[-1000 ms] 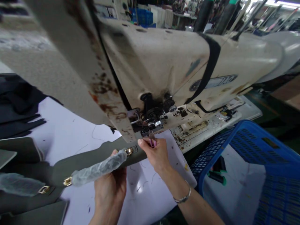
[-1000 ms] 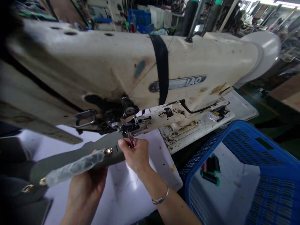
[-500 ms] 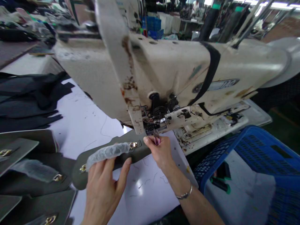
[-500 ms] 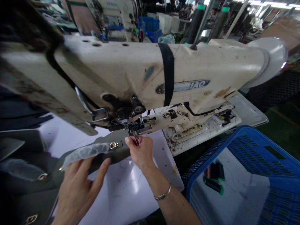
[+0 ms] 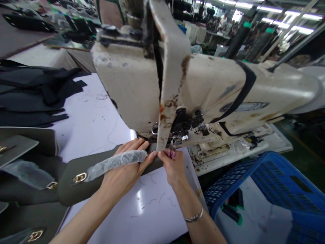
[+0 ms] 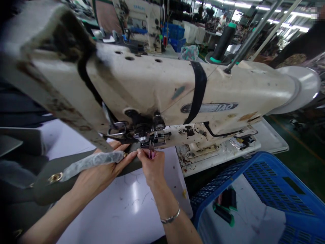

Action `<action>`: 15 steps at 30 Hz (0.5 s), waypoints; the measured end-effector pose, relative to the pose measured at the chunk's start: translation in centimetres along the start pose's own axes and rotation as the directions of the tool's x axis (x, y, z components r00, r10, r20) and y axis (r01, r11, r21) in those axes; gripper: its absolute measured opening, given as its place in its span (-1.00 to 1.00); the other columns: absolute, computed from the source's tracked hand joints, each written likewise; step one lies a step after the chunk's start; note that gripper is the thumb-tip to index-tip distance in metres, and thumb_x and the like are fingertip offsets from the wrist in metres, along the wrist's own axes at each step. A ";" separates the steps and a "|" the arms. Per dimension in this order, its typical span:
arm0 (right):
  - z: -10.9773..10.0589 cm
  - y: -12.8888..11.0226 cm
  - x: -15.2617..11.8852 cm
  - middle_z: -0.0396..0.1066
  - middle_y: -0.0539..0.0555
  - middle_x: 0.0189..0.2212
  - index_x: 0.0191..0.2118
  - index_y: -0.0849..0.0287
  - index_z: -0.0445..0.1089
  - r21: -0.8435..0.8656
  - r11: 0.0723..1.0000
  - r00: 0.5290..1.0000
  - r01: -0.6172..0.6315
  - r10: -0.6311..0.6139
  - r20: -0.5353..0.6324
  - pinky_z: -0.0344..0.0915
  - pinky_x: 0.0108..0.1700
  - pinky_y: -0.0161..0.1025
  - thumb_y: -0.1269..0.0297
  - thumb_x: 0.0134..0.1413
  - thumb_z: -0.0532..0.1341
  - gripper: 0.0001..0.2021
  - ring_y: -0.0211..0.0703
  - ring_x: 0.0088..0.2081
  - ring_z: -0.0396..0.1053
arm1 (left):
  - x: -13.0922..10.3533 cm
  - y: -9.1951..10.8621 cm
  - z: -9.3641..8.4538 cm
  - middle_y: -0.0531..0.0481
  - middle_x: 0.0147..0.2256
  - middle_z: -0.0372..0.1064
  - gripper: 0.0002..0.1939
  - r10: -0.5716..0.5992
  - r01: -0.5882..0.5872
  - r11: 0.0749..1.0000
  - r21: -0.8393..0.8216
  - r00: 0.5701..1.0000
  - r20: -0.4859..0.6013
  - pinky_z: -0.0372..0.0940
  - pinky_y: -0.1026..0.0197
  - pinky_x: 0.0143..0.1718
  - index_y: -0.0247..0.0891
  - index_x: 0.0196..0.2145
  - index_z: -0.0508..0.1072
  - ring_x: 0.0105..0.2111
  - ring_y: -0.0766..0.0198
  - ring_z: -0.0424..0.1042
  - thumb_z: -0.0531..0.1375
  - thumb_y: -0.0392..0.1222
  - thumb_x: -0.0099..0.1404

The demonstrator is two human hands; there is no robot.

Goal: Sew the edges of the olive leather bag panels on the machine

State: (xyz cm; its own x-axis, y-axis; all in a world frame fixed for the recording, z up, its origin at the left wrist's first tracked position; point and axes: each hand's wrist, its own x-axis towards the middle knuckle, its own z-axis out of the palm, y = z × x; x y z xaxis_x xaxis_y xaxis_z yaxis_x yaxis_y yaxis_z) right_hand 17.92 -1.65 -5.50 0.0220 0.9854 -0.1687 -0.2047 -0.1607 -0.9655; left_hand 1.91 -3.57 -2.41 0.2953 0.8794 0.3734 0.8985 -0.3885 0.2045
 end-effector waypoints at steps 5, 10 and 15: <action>0.0 -0.3 0.2 0.05 -0.11 -0.64 -0.67 0.15 0.26 0.063 0.997 0.999 -0.033 0.032 0.031 -0.03 -0.45 -0.29 0.20 -0.01 0.37 -0.63 -0.33 -0.52 -0.07 | 1.2 -0.3 -0.7 -0.30 -0.10 0.50 -0.36 0.013 -0.010 0.999 -0.034 0.997 0.077 0.40 -0.27 0.01 -0.22 -0.04 0.59 0.01 -0.22 0.47 -0.23 0.09 0.57; -0.6 -0.3 0.2 -0.04 -0.12 -0.64 -0.69 0.14 0.19 0.031 0.999 0.997 -0.042 0.039 0.073 -0.06 -0.45 -0.29 0.18 0.02 0.39 -0.57 -0.33 -0.52 -0.11 | 1.5 -1.9 -0.6 -0.23 -0.28 0.43 -0.44 0.004 -0.002 1.000 -0.016 0.995 0.103 0.40 -0.10 -0.14 -0.12 -0.04 0.62 -0.19 -0.09 0.49 -0.20 -0.13 0.54; -1.7 0.5 -0.1 0.08 -0.11 -0.62 -0.49 0.19 0.54 -0.037 0.999 0.991 -0.013 0.018 0.136 0.00 -0.43 -0.29 0.11 0.08 0.39 -0.73 -0.32 -0.52 -0.04 | 0.9 -4.1 0.6 -0.16 -0.36 0.38 -0.40 0.058 -0.087 0.990 0.114 0.970 0.235 0.33 0.10 -0.24 -0.09 0.04 0.61 -0.31 0.05 0.42 -0.20 -0.32 0.48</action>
State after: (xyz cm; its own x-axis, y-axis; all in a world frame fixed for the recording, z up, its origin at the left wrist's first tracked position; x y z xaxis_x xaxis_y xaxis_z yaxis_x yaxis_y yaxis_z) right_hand 19.48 -1.90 -6.27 -0.1153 0.9807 -0.1577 -0.1683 -0.1757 -0.9700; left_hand -1.31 -1.05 -3.44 0.4149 0.8954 0.1614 0.9007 -0.4293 0.0664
